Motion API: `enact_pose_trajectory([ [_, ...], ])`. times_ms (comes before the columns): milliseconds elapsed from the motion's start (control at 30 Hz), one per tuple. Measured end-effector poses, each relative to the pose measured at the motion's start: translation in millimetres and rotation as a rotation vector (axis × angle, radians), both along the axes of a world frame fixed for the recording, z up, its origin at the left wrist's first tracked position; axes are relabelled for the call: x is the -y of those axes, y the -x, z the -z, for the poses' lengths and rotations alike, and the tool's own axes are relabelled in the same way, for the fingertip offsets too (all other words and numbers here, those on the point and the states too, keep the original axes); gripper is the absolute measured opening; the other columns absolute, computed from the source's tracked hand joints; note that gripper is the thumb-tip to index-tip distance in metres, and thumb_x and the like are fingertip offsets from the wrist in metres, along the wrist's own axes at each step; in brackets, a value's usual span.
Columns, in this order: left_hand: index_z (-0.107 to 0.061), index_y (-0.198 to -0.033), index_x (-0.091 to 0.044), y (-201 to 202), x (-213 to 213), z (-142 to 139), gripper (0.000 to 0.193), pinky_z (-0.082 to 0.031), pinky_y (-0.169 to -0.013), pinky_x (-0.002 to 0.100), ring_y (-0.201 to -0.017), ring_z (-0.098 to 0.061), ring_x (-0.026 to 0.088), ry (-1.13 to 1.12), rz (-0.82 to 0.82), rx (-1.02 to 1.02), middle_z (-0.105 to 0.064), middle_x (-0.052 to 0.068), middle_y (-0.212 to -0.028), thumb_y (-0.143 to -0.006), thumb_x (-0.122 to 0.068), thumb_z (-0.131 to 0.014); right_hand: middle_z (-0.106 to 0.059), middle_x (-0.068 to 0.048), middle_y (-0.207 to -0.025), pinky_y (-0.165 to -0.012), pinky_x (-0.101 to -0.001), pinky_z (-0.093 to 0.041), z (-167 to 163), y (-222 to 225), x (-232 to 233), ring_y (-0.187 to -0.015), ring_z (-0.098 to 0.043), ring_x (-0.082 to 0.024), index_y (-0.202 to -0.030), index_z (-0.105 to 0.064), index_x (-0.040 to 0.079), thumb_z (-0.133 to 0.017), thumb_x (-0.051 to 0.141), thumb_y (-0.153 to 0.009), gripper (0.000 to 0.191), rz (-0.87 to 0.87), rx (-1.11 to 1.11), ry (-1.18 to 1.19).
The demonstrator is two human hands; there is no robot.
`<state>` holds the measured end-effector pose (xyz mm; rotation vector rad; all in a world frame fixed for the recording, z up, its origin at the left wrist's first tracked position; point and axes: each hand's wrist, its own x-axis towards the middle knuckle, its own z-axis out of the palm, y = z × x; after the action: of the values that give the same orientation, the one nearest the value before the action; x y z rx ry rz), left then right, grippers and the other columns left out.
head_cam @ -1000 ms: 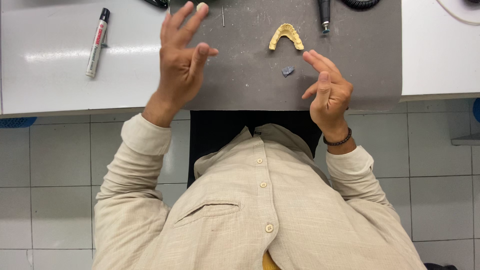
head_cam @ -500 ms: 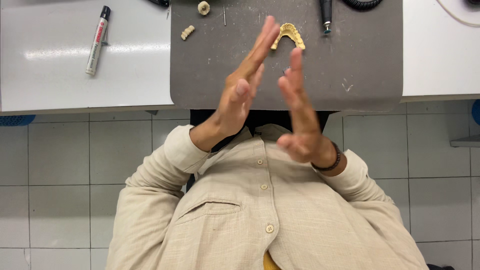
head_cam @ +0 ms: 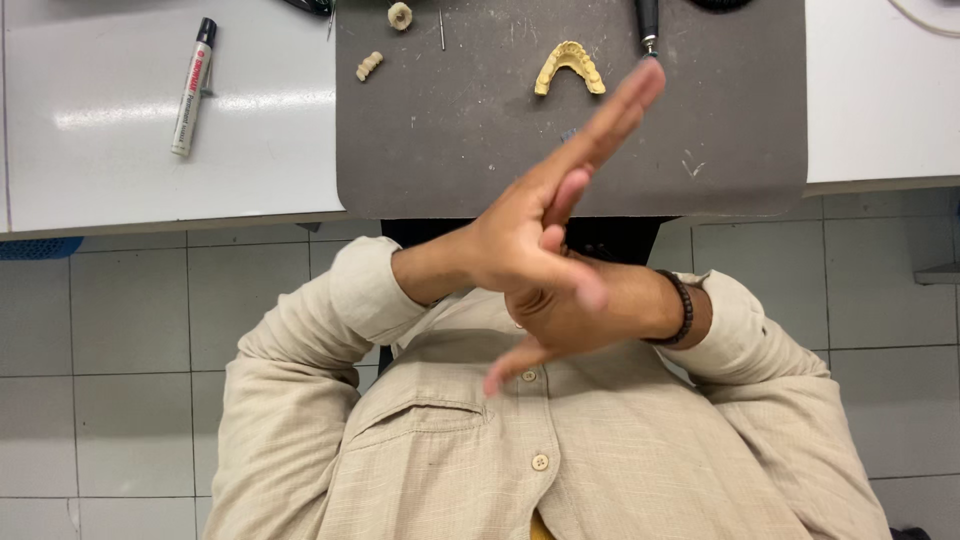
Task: The person uses a handheld rotary grinder with a small disc attachment to grind and smooth individual dental crowns and a partial denture, rotating each piece in-hand to work different surfaces. They periodically fit the ground crowns onto the denture arch to check the fit and continue grinding.
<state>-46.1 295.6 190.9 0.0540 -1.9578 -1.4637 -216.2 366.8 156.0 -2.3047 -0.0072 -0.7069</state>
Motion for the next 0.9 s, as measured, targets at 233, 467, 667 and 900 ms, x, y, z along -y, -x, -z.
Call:
enact_pose_trajectory([
  [233, -0.008, -0.177, -0.029, 26.6, -27.8, 1.8, 0.113, 0.009, -0.135, 0.045, -0.162, 0.015, 0.019, 0.178, -0.507, -0.304, 0.009, 0.000, -0.175, -0.079, -0.077, -0.037, 0.003, -0.007, -0.181, -0.134, -0.0461, 0.008, -14.5, -52.3, 26.2, -0.162, 0.012, -0.020, -0.173, -0.013, 0.020, -0.033, 0.086, -0.076, 0.119, 0.686, 0.613, -0.045],
  [467, 0.007, -0.163, 0.004, 13.0, -57.9, -5.6, 0.130, -0.014, -0.127, 0.057, -0.151, 0.000, 0.049, 0.272, 0.180, 0.017, 0.001, 0.044, -0.160, -0.090, -0.094, -0.038, 0.007, 0.001, -0.175, -0.135, -0.0457, 0.017, -80.3, -5.2, 17.3, -0.162, 0.017, -0.013, -0.167, -0.001, 0.025, -0.041, 0.080, -0.048, 0.137, 0.005, 0.932, -1.170],
  [667, -0.013, -0.110, 0.037, 6.4, -63.2, -19.7, 0.141, -0.067, -0.094, 0.031, -0.099, -0.071, 0.048, 0.589, 0.460, 0.516, -0.043, 0.067, -0.113, -0.081, -0.097, -0.048, -0.031, -0.025, -0.169, -0.135, -0.0563, 0.002, -68.5, -9.3, 27.0, -0.165, -0.017, -0.037, -0.158, -0.035, 0.005, -0.044, 0.082, -0.089, 0.104, 0.217, 0.269, -0.532],
  [900, -0.042, -0.143, 0.002, -4.3, 49.4, 12.0, 0.082, -0.044, -0.112, 0.044, -0.135, -0.046, 0.030, 0.514, -0.358, 0.217, -0.045, 0.021, -0.145, -0.094, -0.037, -0.094, -0.071, -0.014, -0.113, -0.083, -0.0281, -0.054, -42.0, 64.3, 121.5, -0.099, -0.067, -0.020, -0.125, -0.067, -0.001, -0.066, 0.031, -0.114, 0.033, 1.011, -0.045, -0.259],
])
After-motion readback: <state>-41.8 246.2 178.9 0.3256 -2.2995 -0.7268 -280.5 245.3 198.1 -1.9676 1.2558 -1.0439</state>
